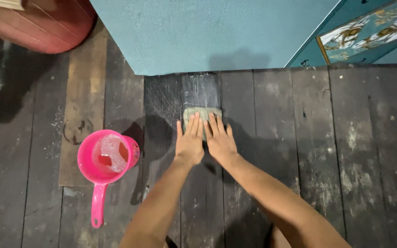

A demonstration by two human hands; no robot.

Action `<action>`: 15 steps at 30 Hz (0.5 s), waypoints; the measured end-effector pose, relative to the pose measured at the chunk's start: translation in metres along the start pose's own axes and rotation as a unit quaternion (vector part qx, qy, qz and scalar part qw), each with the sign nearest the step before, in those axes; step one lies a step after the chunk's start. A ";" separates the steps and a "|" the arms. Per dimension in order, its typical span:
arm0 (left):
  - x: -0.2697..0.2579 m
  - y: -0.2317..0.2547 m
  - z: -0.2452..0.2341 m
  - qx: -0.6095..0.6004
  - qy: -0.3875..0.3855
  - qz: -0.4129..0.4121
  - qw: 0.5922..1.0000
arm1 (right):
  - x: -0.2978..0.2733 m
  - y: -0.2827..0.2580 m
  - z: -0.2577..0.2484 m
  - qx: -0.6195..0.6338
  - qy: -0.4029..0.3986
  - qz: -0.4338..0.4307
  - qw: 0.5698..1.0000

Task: The person folds a cloth, dips it into a pink plastic scoop filled with water, wrings it out, and wipes a small area of the wooden floor near a blue wall. The person repeats the wiping motion on the same spot multiple times.

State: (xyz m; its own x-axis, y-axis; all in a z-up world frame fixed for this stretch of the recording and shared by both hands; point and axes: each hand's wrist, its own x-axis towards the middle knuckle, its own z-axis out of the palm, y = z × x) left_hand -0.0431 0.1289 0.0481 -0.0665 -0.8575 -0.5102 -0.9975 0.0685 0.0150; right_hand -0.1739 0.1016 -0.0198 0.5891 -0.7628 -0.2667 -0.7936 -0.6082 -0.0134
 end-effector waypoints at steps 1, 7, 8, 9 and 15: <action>-0.010 0.004 0.006 0.001 0.004 -0.001 1.000 | -0.010 -0.004 0.003 -0.001 0.004 0.000 1.000; -0.063 0.029 0.031 0.008 -0.027 0.007 1.000 | -0.070 -0.027 0.010 -0.017 -0.001 -0.019 1.000; -0.072 0.033 0.034 -0.004 -0.018 0.006 1.000 | -0.079 -0.029 0.007 -0.024 0.000 -0.037 0.999; -0.079 0.036 0.038 -0.016 -0.010 0.005 1.000 | -0.087 -0.031 0.006 -0.031 0.001 -0.056 0.998; -0.094 0.038 0.029 -0.002 -0.070 0.025 0.997 | -0.099 -0.036 0.013 -0.009 -0.015 -0.079 0.997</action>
State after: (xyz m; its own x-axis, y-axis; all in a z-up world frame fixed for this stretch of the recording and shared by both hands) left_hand -0.0741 0.2273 0.0717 -0.1125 -0.7734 -0.6239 -0.9932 0.1074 0.0459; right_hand -0.2056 0.2023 -0.0058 0.7019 -0.6500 -0.2912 -0.6878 -0.7248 -0.0401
